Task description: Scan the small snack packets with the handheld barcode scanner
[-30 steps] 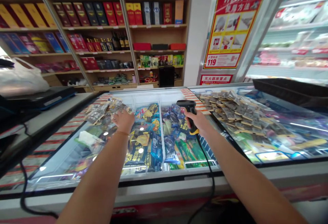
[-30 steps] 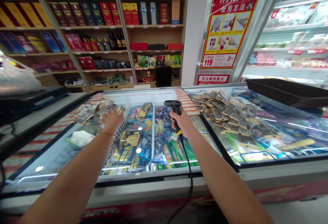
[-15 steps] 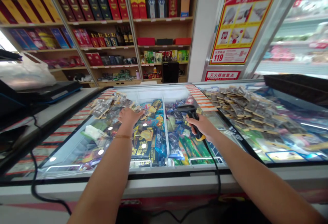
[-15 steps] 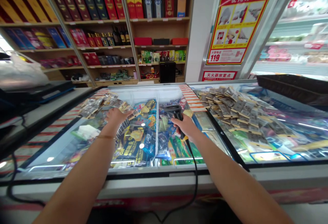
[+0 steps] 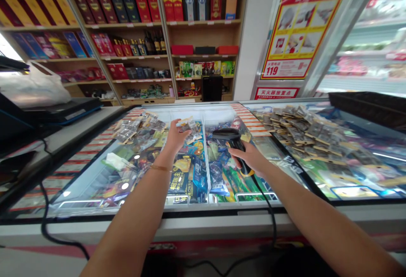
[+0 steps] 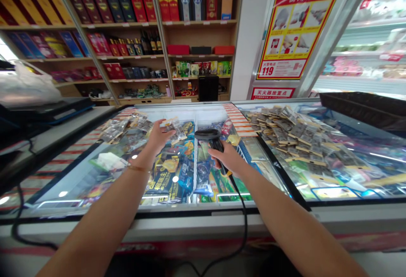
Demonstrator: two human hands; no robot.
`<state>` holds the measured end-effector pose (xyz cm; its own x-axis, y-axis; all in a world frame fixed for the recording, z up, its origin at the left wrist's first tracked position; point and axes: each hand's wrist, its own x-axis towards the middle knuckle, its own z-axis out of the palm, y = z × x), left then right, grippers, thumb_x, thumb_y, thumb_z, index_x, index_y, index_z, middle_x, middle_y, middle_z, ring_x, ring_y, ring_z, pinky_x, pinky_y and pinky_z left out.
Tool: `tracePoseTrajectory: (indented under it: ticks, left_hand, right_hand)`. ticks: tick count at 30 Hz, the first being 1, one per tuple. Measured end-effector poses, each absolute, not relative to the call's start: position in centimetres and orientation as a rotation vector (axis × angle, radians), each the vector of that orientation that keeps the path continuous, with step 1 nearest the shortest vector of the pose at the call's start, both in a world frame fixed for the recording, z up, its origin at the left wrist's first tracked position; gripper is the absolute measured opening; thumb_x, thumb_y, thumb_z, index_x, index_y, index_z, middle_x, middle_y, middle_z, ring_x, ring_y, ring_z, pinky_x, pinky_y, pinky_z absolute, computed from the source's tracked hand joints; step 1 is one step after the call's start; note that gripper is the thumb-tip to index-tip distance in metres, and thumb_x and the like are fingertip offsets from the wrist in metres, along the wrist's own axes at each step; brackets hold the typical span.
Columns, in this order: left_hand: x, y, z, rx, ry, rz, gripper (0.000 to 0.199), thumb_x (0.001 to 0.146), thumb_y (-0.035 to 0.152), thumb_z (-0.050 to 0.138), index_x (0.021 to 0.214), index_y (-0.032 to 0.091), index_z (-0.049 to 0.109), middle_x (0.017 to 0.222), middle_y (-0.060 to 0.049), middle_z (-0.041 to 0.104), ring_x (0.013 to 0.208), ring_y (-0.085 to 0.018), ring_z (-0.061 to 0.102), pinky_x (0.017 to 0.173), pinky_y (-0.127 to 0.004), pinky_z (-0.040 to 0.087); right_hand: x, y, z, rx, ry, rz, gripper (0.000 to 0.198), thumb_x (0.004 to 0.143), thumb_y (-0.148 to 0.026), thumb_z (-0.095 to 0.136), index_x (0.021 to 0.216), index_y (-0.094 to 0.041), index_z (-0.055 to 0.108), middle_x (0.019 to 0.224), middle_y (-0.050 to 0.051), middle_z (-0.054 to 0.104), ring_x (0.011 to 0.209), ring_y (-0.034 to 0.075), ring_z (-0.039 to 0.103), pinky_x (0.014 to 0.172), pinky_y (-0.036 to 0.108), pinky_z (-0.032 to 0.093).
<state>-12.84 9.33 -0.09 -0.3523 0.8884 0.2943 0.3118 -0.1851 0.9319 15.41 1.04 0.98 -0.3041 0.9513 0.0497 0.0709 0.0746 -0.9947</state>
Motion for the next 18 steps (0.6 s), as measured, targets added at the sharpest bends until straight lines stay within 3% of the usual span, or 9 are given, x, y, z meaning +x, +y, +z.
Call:
tracePoseTrajectory:
  ticks: [8,18]
  left_hand:
    - [-10.7,8.5,0.0,1.262,1.501,1.55,0.042,0.066,0.019,0.077,0.1,0.019,0.052,0.09,-0.005,0.069,0.072,-0.016,0.065,0.065,-0.029,0.053]
    - [-10.9,8.6,0.1,1.205,1.468,1.538,0.043,0.067,0.02,0.078,0.099,0.02,0.049,0.09,-0.004,0.069,0.078,-0.019,0.069,0.067,-0.031,0.056]
  right_hand:
    - [15.1,0.0,1.3,-1.064,-1.724,1.293,0.035,0.079,-0.042,0.069,0.1,-0.018,0.054,0.051,-0.008,0.054,0.04,0.011,0.05,0.046,0.024,0.038]
    - [15.1,0.1,1.3,-1.068,-1.75,1.295,0.034,0.079,-0.04,0.067,0.102,-0.018,0.055,0.053,-0.008,0.054,0.041,0.011,0.05,0.045,0.024,0.04]
